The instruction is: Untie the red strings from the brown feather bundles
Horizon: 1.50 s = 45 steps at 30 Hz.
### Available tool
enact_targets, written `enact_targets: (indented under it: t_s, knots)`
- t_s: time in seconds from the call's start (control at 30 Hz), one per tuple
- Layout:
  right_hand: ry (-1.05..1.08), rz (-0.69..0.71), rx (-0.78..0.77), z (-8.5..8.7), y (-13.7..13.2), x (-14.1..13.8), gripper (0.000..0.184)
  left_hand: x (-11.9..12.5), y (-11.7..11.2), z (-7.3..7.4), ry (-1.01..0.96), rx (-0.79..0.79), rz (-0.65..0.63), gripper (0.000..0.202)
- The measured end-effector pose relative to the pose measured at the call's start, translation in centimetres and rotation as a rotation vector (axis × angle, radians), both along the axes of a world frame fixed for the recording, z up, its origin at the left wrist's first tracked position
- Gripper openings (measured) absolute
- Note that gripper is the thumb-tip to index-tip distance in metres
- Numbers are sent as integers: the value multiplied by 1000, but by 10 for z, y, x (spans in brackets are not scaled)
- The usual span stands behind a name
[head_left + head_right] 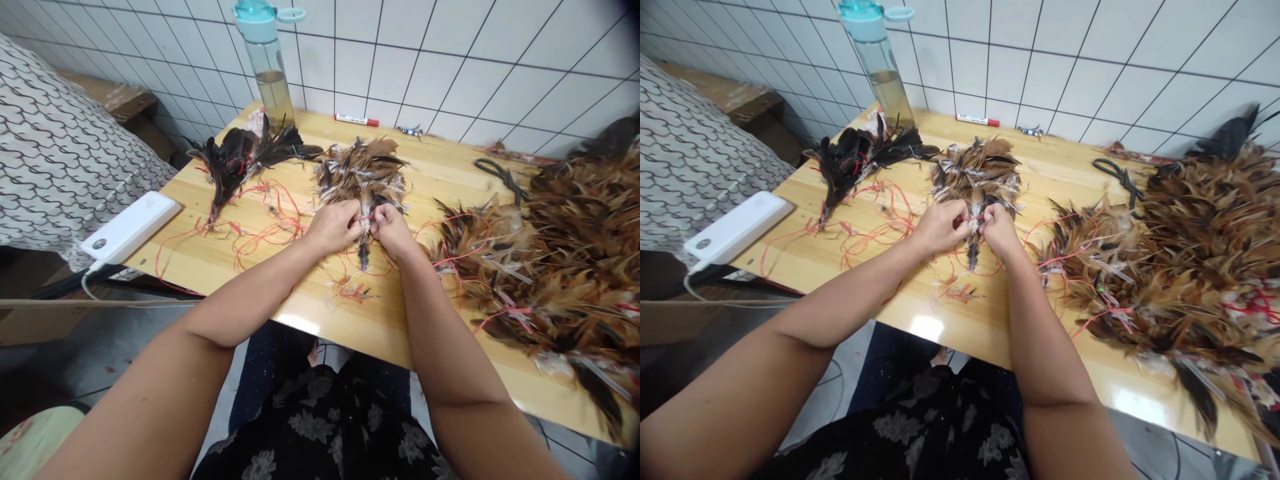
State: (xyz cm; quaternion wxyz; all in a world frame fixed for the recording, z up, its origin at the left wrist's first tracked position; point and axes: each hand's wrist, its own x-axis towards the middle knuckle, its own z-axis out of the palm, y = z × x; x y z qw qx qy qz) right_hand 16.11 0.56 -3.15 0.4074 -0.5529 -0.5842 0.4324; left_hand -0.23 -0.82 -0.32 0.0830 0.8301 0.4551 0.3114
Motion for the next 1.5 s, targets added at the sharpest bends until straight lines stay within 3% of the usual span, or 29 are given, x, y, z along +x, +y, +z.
enact_targets:
  t_s: [0.23, 0.47, 0.73, 0.93, 1.17, 1.33, 1.5]
  knots:
    - [-16, 27, 7, 8, -4, -1, 10, -1, 1, 0, -27, -30, -43, 3]
    - [-147, 234, -35, 28, -14, -2, 9, -3, 4, 1, -213, -141, -95, 6]
    - [-38, 198, -44, 19, -11, 1, 10, -4, 4, 4, -255, -198, -86, 7]
    - [10, 80, -86, 19, -10, -5, 8, -3, 3, 5, -353, -262, -49, 5]
    - [-107, 62, -42, 21, -14, -10, 5, -2, 10, -6, -589, -570, -77, 10]
    - [20, 13, -96, 18, -12, -10, 14, -3, 17, -12, -737, -537, -54, 18]
    - [107, 38, -48, 14, -11, -11, 28, -1, 16, -7, -1028, -599, -77, 29]
